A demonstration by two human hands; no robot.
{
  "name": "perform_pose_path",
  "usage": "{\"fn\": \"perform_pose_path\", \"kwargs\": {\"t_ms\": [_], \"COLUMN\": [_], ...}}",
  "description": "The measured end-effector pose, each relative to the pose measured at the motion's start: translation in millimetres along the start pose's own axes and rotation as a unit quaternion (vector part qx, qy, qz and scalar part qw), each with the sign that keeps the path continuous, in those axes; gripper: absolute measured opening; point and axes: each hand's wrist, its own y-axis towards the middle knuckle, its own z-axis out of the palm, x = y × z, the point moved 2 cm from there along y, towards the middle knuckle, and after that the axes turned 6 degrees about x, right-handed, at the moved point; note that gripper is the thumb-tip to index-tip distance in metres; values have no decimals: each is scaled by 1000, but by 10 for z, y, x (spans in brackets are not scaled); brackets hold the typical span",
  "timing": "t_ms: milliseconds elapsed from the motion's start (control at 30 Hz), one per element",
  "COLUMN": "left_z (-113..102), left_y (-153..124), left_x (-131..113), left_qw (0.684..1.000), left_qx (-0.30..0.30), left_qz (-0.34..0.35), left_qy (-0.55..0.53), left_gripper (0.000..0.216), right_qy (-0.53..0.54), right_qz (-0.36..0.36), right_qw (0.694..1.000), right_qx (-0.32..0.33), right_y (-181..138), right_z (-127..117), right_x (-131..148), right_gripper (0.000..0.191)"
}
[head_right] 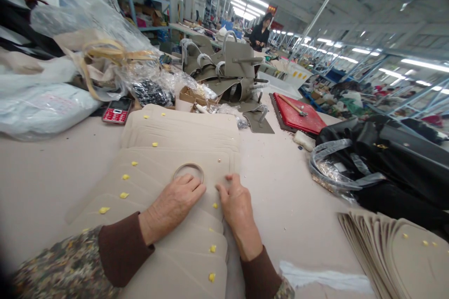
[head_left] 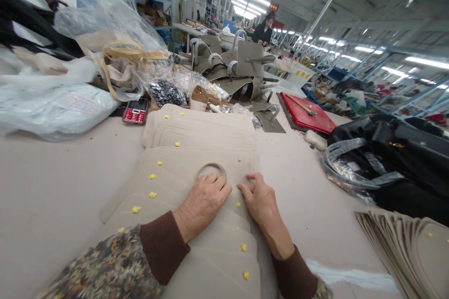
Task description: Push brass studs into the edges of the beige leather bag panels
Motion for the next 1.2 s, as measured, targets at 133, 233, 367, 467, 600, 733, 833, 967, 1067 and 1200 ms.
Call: {"fn": "perform_pose_path", "kwargs": {"t_ms": [133, 233, 367, 467, 600, 733, 833, 967, 1067, 1200], "left_z": [15, 13, -1, 2, -12, -117, -205, -220, -187, -165], "left_y": [-5, -1, -8, -36, -88, -137, -166, -193, -203, -209], "left_x": [12, 15, -2, -24, -56, -60, -44, -38, -65, -118], "left_qw": [1000, 1000, 1000, 1000, 999, 995, 994, 985, 970, 967], "left_qx": [-8, -7, 5, 20, 42, 51, 32, -45, -113, -147], "left_qz": [1, 1, 6, 14, 28, 29, 33, 76, 116, 119], "left_qy": [2, 3, 2, -3, -14, -77, -103, -145, -180, -171], "left_gripper": [9, 8, 9, 10, 13, 15, 14, 14, 27, 44], "right_qy": [132, 112, -20, -54, -79, -65, -20, 58, 162, 164], "right_qz": [46, -8, -61, -43, -46, -63, -62, -82, -115, -244], "right_qw": [990, 993, 998, 998, 996, 991, 982, 979, 978, 956], "right_qx": [30, 36, 0, -4, 23, 98, 175, 178, 63, 17], "right_y": [-85, -145, -119, -47, -19, -125, -236, -342, -407, -504], "right_z": [-19, -23, 23, 58, 19, -88, -166, -267, -347, -368], "right_x": [-109, -80, 21, 63, 95, 90, 61, 85, 175, 342], "right_gripper": [24, 22, 22, 21, 20, 18, 18, 20, 16, 14]}}
